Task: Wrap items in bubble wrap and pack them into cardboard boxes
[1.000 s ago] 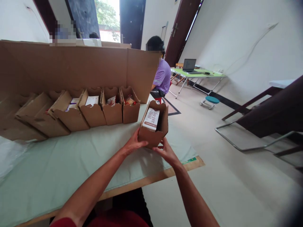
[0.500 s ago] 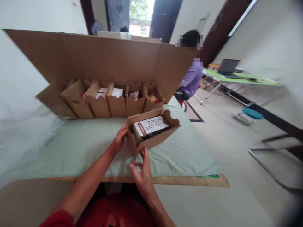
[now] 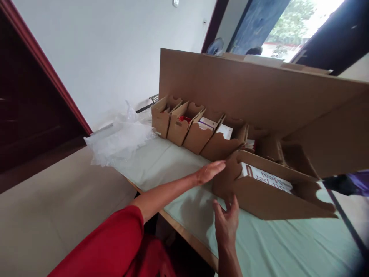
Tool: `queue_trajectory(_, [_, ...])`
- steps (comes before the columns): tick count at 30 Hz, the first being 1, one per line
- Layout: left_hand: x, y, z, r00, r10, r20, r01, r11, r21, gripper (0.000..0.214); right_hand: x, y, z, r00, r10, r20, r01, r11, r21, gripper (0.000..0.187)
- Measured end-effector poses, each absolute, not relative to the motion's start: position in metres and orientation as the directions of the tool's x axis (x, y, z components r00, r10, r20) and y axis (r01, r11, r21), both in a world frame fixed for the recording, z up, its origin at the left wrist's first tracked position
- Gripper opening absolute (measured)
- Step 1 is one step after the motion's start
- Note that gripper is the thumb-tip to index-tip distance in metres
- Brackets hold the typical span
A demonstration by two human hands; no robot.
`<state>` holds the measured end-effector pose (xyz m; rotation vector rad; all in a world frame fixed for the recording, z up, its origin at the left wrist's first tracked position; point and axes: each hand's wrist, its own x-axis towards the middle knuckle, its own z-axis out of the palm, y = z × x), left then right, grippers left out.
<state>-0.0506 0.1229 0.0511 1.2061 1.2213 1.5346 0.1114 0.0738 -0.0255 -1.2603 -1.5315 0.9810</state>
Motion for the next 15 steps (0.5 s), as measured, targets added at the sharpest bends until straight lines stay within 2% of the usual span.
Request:
queue_trajectory(2, [-0.077,0.081,0.036,-0.176,0.954,0.242,0.059,-0.236,0.970,0.043,0.109,0.075,-0.029,-0.062,0.993,0.101,0.251,0.113,-0.961,0.093])
queue_trajectory(4, [-0.109,0.036,0.020,-0.219,0.940,0.262,0.143,-0.235,0.962,0.052,0.103,0.075,-0.034,-0.044,0.998,0.039,0.228,0.048,-0.973,0.093])
queue_trajectory(7, [-0.171,-0.020,0.007,-0.370,0.852,0.370,0.465,-0.174,0.868,0.037,0.091,0.077,-0.036,-0.031,0.999,-0.011,0.208,-0.005,-0.978,0.094])
queue_trajectory(11, [-0.276,-0.059,0.028,-0.613,0.649,0.451,0.681,0.145,0.718,0.031,0.077,0.083,-0.034,-0.039,0.999,-0.030,0.160,-0.024,-0.987,0.096])
queue_trajectory(14, [-0.355,-0.055,0.064,-0.720,0.554,0.418,0.687,0.484,0.542,0.036,0.075,0.081,-0.034,-0.079,0.997,-0.003,0.202,0.013,-0.979,0.086])
queue_trajectory(15, [-0.379,-0.048,0.077,-0.738,0.535,0.411,0.671,0.524,0.524,0.037,0.078,0.078,-0.035,-0.098,0.995,0.007,0.234,0.030,-0.972,0.081])
